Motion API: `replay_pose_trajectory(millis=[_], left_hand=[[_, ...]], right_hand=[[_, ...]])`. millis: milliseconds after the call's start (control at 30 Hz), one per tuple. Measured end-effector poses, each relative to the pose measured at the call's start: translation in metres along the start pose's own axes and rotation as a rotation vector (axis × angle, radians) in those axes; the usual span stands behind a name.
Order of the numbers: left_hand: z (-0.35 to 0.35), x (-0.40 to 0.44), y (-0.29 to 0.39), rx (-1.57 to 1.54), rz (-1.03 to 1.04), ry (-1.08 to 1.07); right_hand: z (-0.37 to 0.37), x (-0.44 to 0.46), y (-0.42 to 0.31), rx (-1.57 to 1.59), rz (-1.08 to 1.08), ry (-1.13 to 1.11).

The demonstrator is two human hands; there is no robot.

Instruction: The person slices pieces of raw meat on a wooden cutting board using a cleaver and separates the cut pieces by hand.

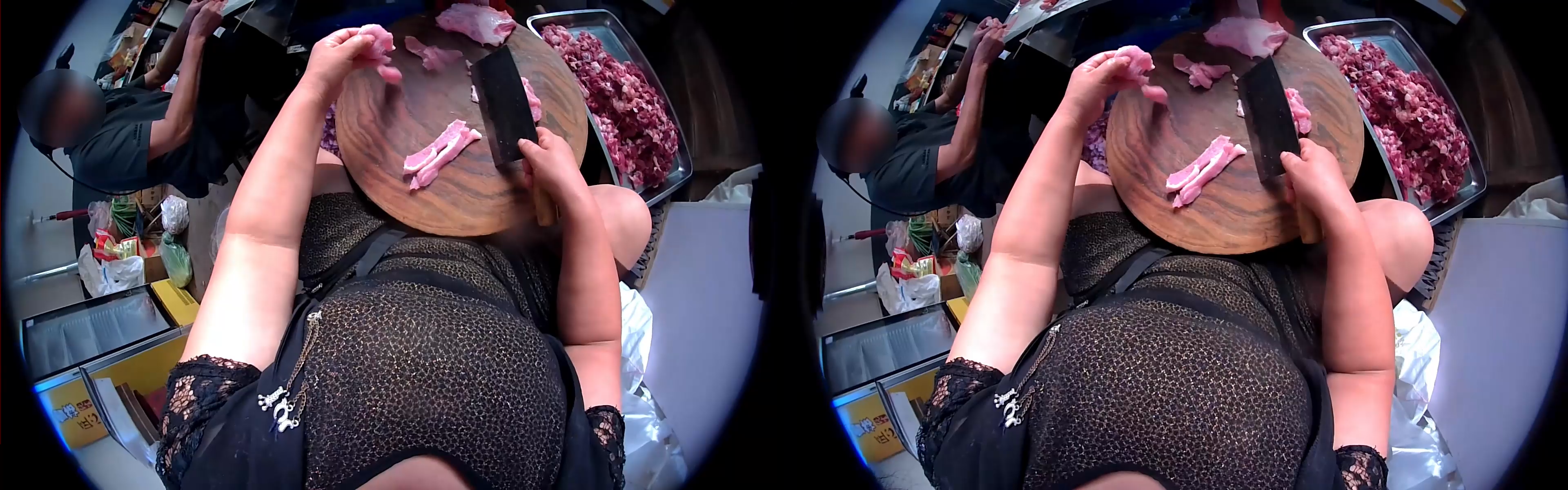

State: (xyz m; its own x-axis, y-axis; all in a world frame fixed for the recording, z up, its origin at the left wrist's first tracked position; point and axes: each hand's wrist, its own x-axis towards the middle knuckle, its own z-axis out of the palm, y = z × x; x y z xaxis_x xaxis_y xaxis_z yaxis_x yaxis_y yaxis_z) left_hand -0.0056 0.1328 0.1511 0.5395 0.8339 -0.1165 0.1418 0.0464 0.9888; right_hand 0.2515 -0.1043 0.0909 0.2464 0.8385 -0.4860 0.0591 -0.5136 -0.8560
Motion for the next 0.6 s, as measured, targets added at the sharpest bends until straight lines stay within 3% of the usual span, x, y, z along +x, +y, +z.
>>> replay_pose_trajectory(millis=[133, 233, 267, 333, 400, 467, 533, 600], left_hand=[[0.017, 0.007, 0.002, -0.047, 0.028, 0.007], [0.032, -0.002, 0.013, -0.010, 0.034, -0.141], [0.038, -0.008, 0.005, -0.033, -0.046, -0.079], [0.045, -0.025, -0.018, 0.134, -0.135, -0.164], [0.043, -0.047, -0.049, 0.241, -0.350, -0.373], [0.051, -0.066, -0.090, 0.578, -0.456, -0.212], [0.054, -0.072, -0.081, 0.598, -0.466, -0.169], [0.052, -0.076, -0.076, 0.966, -0.283, -0.126]], right_hand=[[-0.001, 0.000, 0.005, -0.015, -0.014, -0.003], [-0.002, 0.000, 0.008, -0.030, -0.003, -0.012], [-0.002, 0.000, 0.009, -0.029, 0.000, -0.012], [-0.003, -0.001, 0.008, -0.048, -0.024, -0.013], [-0.003, -0.004, 0.005, -0.038, -0.017, -0.013], [-0.003, -0.004, 0.004, -0.032, -0.010, -0.018], [-0.003, -0.003, 0.007, 0.006, 0.013, -0.028], [-0.003, -0.002, 0.009, -0.011, 0.011, -0.037]])
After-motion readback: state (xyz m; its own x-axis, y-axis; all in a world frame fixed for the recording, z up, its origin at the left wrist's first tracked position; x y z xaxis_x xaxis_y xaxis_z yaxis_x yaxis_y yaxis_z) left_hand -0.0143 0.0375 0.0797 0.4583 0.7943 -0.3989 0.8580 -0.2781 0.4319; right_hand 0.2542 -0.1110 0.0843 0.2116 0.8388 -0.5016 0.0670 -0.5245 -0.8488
